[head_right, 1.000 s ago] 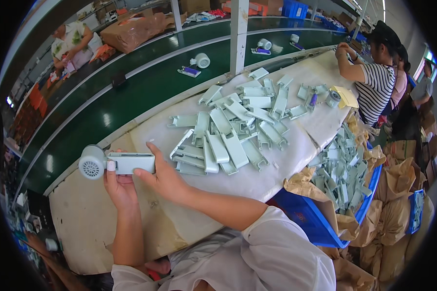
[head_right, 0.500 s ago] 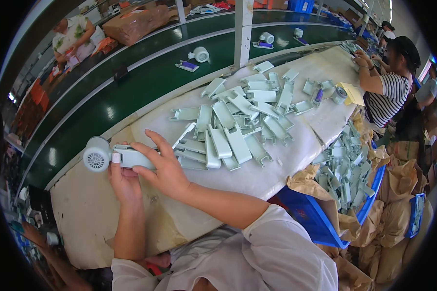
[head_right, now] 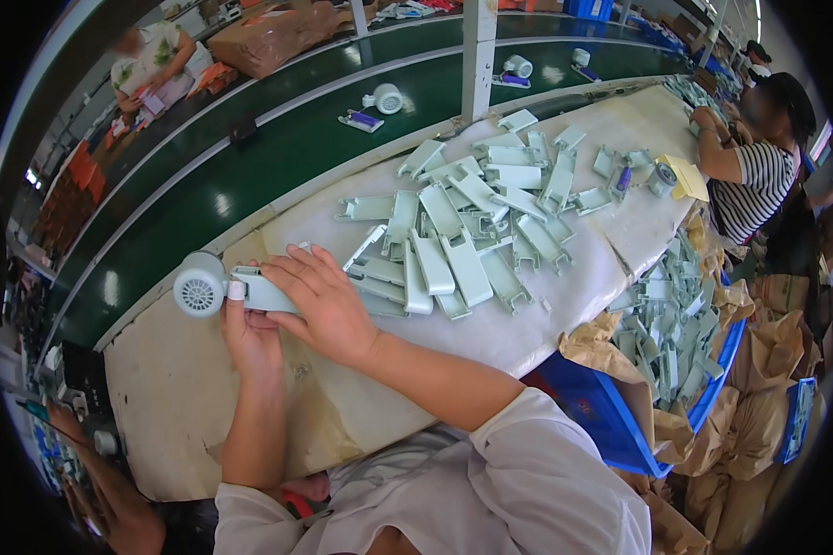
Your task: The person assembles portable fans by fitting the fan heads and batteries into handle casings and snapping the plastic cover pieces together by hand.
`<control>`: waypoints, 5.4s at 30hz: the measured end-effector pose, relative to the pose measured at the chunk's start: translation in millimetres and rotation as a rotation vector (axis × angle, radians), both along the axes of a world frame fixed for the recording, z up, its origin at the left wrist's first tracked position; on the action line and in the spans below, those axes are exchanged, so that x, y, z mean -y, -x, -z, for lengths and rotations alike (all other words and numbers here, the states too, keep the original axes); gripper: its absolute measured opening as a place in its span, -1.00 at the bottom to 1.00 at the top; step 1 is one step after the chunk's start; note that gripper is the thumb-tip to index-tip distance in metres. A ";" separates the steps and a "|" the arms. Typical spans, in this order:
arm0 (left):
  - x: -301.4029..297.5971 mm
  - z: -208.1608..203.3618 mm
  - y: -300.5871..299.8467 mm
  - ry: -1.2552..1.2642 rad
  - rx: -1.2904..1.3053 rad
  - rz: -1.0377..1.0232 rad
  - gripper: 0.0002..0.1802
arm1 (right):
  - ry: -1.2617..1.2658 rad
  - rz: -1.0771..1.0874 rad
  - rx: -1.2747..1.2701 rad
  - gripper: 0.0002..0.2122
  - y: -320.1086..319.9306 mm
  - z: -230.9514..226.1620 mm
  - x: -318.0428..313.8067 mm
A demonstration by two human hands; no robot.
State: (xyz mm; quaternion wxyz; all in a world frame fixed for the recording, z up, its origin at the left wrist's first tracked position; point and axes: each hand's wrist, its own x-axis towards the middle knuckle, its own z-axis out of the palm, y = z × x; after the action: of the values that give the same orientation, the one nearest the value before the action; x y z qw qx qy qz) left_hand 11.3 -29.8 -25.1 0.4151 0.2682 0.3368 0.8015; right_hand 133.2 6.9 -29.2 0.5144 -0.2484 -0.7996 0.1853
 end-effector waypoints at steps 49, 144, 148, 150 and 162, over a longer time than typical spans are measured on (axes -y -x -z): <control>7.6 -21.7 7.9 -0.109 0.063 -0.013 -0.69 | 0.959 -0.313 -0.256 -0.62 -0.2 -6.3 8.3; 34.5 -4.8 8.9 0.371 -0.116 0.699 -0.70 | -0.877 -0.047 0.598 -0.62 -70.3 -78.5 -33.6; 39.8 -7.5 4.3 0.387 -0.331 0.691 -0.76 | -0.873 -0.012 0.593 -0.61 -72.6 -72.8 -31.3; 39.3 -4.3 5.9 0.368 -0.416 0.660 -0.76 | -0.891 -0.008 0.599 -0.60 -71.8 -70.8 -29.9; 43.7 -1.3 9.4 0.245 -1.069 0.428 -0.68 | -0.304 -0.217 0.753 -0.47 -76.7 -79.9 -12.6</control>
State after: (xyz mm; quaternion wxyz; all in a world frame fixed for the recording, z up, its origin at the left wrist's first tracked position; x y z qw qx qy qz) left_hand 1.9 -73.5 -23.8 0.3682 0.6473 0.5279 0.4084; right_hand 209.9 19.5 50.6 0.1943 -0.1345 -0.9716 0.0147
